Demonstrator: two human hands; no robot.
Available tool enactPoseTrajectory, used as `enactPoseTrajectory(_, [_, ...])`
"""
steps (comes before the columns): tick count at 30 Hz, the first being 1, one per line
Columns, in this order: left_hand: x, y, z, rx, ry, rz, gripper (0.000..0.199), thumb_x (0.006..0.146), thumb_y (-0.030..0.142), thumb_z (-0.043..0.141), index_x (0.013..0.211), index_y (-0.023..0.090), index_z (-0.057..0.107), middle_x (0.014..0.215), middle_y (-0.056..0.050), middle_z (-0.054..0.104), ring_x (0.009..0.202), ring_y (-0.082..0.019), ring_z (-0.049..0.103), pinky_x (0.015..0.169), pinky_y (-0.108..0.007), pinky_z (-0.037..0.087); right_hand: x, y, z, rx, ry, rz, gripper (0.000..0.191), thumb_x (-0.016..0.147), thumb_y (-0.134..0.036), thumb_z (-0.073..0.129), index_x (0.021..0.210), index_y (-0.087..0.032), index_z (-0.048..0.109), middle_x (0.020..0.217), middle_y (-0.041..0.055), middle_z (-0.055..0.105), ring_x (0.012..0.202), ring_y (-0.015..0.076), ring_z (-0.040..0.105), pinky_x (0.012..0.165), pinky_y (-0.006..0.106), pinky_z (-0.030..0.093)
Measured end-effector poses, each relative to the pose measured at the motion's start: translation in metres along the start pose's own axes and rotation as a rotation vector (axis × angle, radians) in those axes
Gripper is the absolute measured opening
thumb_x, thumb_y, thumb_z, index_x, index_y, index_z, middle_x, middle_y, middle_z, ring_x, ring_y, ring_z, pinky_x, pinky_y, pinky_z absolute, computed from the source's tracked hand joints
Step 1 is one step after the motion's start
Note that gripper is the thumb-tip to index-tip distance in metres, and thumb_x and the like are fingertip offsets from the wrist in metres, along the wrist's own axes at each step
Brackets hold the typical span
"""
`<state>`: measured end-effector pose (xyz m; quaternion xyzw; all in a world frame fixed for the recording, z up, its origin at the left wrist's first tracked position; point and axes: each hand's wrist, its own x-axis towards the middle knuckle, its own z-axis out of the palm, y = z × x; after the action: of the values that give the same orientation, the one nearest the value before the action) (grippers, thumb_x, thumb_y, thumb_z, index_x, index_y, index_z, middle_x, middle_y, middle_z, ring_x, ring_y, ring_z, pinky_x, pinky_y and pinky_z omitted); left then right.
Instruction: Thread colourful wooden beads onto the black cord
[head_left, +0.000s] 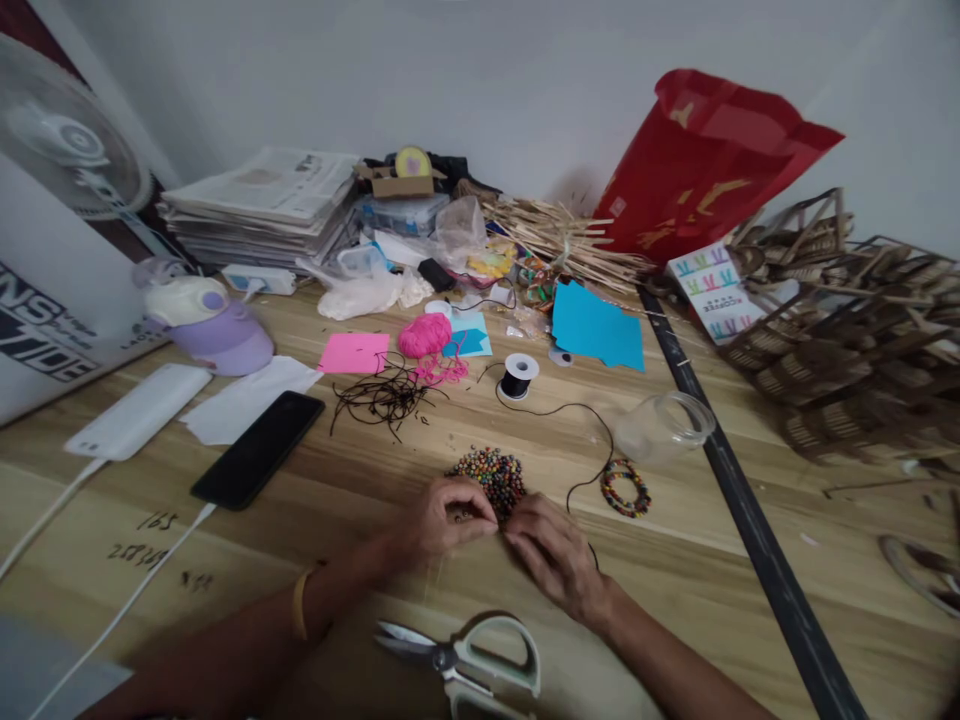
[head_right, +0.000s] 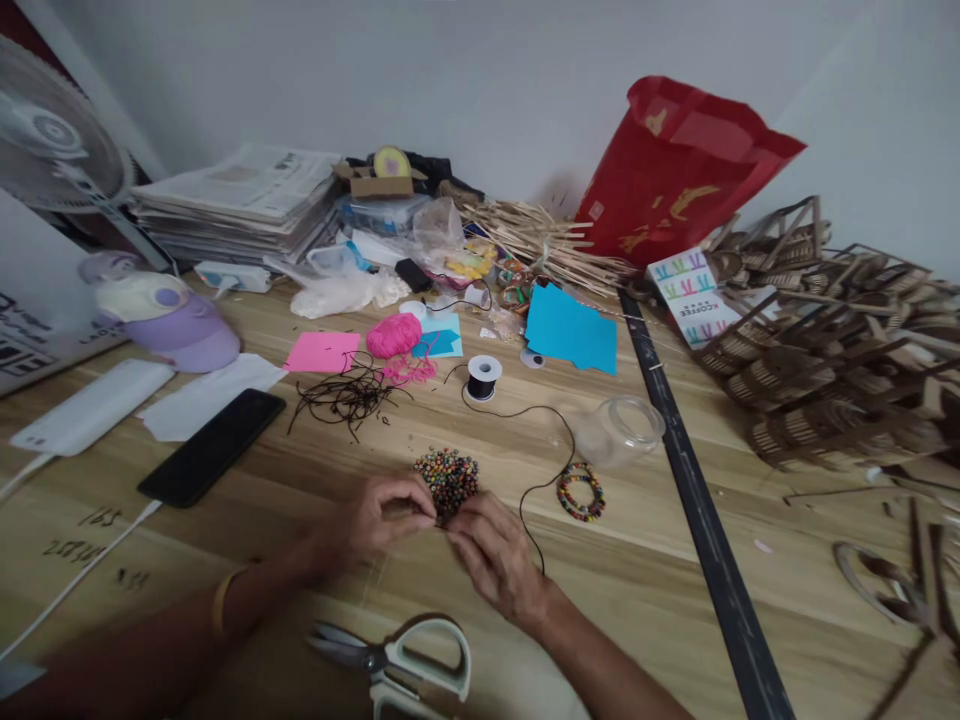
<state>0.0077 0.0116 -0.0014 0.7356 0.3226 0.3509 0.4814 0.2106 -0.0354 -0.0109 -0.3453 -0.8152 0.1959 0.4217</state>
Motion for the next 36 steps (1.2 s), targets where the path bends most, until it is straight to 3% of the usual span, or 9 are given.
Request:
enactPoseTrajectory(3, [0.001, 0.001, -0.011, 0.172, 0.117, 0.09, 0.031, 0.085, 0.042, 0.057, 0.094, 0.014, 0.069, 0.099, -0.012, 0.067, 0.1, -0.023, 0.06, 0.089, -0.035, 0.048, 0.0, 0.003, -0.002, 0.054, 0.094, 0.127, 0.011, 0.091, -0.015, 0.051, 0.095, -0.021, 0.06, 0.09, 0.0081, 0.059, 0.086, 0.0203, 0.057, 0.073, 0.033, 0.049])
enactPoseTrajectory(5, [0.001, -0.001, -0.018, 0.341, 0.088, 0.052, 0.043, 0.09, 0.04, 0.05, 0.124, 0.016, 0.055, 0.129, -0.014, 0.053, 0.124, -0.025, 0.046, 0.105, -0.04, 0.037, 0.003, 0.005, -0.003, 0.108, 0.185, 0.218, 0.009, 0.091, -0.018, 0.051, 0.091, -0.021, 0.059, 0.088, 0.0071, 0.057, 0.086, 0.0202, 0.055, 0.074, 0.034, 0.047])
enactPoseTrajectory(7, [-0.001, -0.005, -0.022, 0.479, 0.03, 0.015, 0.058, 0.091, 0.043, 0.046, 0.141, 0.015, 0.035, 0.145, -0.016, 0.036, 0.136, -0.026, 0.03, 0.113, -0.044, 0.027, 0.006, 0.007, -0.003, 0.173, 0.28, 0.304, 0.01, 0.092, -0.021, 0.049, 0.085, -0.021, 0.057, 0.09, 0.0069, 0.056, 0.089, 0.0203, 0.054, 0.079, 0.034, 0.045])
enactPoseTrajectory(11, [-0.001, -0.014, -0.021, 0.705, -0.168, 0.051, 0.089, 0.082, 0.063, 0.049, 0.148, 0.013, 0.016, 0.153, -0.018, 0.018, 0.142, -0.033, 0.013, 0.115, -0.05, 0.018, 0.009, 0.015, 0.002, 0.308, 0.394, 0.447, 0.016, 0.094, -0.029, 0.047, 0.082, -0.021, 0.053, 0.107, 0.0085, 0.057, 0.106, 0.0215, 0.051, 0.095, 0.037, 0.038])
enactPoseTrajectory(16, [0.003, -0.022, -0.013, 0.864, -0.221, 0.097, 0.101, 0.075, 0.072, 0.047, 0.148, 0.01, 0.014, 0.153, -0.022, 0.017, 0.142, -0.036, 0.01, 0.115, -0.051, 0.015, 0.009, 0.023, 0.005, 0.367, 0.367, 0.549, 0.021, 0.095, -0.039, 0.043, 0.086, -0.022, 0.051, 0.121, 0.0098, 0.057, 0.115, 0.0227, 0.051, 0.098, 0.041, 0.038])
enactPoseTrajectory(25, [0.011, -0.026, -0.011, 0.881, -0.258, 0.101, 0.098, 0.077, 0.072, 0.045, 0.148, 0.011, 0.014, 0.153, -0.021, 0.017, 0.143, -0.033, 0.011, 0.115, -0.049, 0.015, 0.02, 0.015, 0.006, 0.181, 0.146, 0.442, 0.02, 0.097, -0.035, 0.038, 0.087, -0.021, 0.048, 0.129, 0.0113, 0.054, 0.12, 0.021, 0.05, 0.103, 0.04, 0.039])
enactPoseTrajectory(32, [0.02, -0.019, -0.011, 0.832, -0.358, 0.133, 0.1, 0.078, 0.071, 0.045, 0.148, 0.007, 0.011, 0.152, -0.023, 0.019, 0.143, -0.032, 0.014, 0.115, -0.047, 0.019, 0.027, 0.024, 0.018, 0.101, 0.028, 0.307, 0.024, 0.098, -0.026, 0.034, 0.118, -0.019, 0.045, 0.128, 0.0126, 0.051, 0.122, 0.0194, 0.048, 0.107, 0.041, 0.037])
enactPoseTrajectory(36, [0.02, -0.018, -0.011, 0.824, -0.369, 0.146, 0.099, 0.078, 0.069, 0.046, 0.148, 0.009, 0.01, 0.152, -0.023, 0.019, 0.143, -0.032, 0.014, 0.115, -0.047, 0.02, 0.026, 0.027, 0.029, -0.004, 0.061, 0.234, 0.032, 0.096, -0.019, 0.032, 0.127, -0.018, 0.04, 0.124, 0.014, 0.052, 0.119, 0.0222, 0.048, 0.105, 0.046, 0.041])
